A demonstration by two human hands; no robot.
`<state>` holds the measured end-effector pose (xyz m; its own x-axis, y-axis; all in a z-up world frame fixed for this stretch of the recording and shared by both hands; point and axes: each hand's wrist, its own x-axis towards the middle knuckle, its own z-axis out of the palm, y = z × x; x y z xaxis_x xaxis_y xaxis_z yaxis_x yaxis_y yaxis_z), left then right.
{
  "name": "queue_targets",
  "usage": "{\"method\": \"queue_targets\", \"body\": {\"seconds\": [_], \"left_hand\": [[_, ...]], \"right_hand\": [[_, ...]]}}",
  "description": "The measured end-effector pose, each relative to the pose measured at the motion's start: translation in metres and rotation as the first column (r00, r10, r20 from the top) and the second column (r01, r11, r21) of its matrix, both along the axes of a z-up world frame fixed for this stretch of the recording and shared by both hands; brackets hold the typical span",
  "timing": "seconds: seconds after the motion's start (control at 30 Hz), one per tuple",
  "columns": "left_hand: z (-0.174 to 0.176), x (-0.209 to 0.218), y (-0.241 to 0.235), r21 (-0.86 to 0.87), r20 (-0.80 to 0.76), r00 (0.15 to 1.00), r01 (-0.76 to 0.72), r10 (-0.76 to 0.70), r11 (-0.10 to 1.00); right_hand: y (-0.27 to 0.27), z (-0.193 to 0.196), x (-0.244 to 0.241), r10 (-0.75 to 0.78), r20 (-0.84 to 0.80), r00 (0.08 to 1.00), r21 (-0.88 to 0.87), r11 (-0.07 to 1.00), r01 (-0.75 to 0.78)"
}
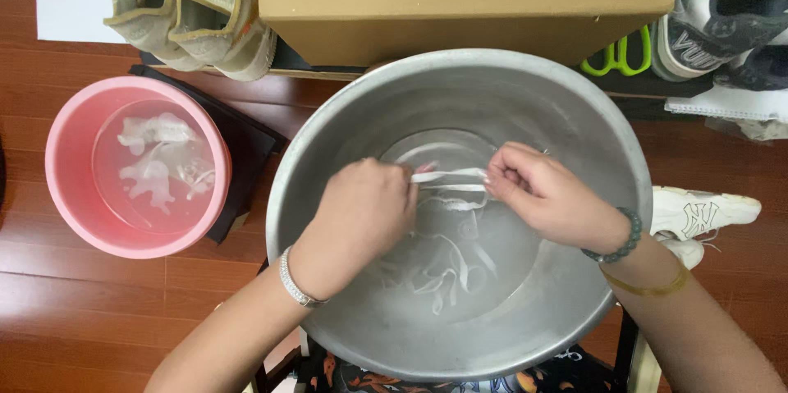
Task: The person washes white shoelaces in a large metal basin filled with water. They scrub the laces by hand, untangle them, and use a toothbrush to clean specific areas before rinsing them in the water.
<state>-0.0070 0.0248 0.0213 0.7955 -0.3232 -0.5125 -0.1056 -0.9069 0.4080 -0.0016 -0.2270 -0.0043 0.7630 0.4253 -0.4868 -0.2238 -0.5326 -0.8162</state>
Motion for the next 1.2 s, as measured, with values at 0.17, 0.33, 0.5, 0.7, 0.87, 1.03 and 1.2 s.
{"method": "queue_targets", "body": {"seconds": [0.17,0.33,0.5,0.7,0.87,1.03,1.2], "left_hand": [[-0.016,0.004,-0.001,-0.344,-0.044,0.989,-0.151,0.145,0.927],[-0.037,0.001,-0.013,-0.741,-0.617,0.763,-0.646,0.194,0.184],[-0.048,-0.010,-0.027,-0.543,-0.825,0.520,-0.837,0.220,-0.060],[-0.053,-0.003,-0.028,-0.495,-0.864,0.493,-0.792,0.104,-0.358],[-0.034,-0.002,-0.011,-0.789,-0.180,0.871,-0.406,0.458,0.461],[-0.014,-0.008,-0.002,-0.502,0.366,0.894,-0.045,0.260,0.864],[-0.031,-0.009,-0.012,-0.282,0.377,0.917,-0.021,0.131,0.959]], "right_hand": [[0.009,-0.001,-0.006,0.098,0.153,0.983,-0.007,0.995,-0.098],[0.014,0.000,-0.007,0.036,-0.056,0.998,0.037,0.999,-0.034],[0.015,0.001,-0.007,0.023,-0.039,0.999,0.131,0.991,-0.017],[0.006,-0.003,-0.005,0.019,-0.029,0.999,0.153,0.988,-0.014],[-0.005,-0.001,-0.007,0.008,0.053,0.999,0.041,0.999,-0.011],[-0.008,0.004,0.002,-0.049,0.054,0.997,0.079,0.996,0.045],[-0.001,0.003,0.000,-0.006,0.056,0.998,0.089,0.996,0.001]]}}
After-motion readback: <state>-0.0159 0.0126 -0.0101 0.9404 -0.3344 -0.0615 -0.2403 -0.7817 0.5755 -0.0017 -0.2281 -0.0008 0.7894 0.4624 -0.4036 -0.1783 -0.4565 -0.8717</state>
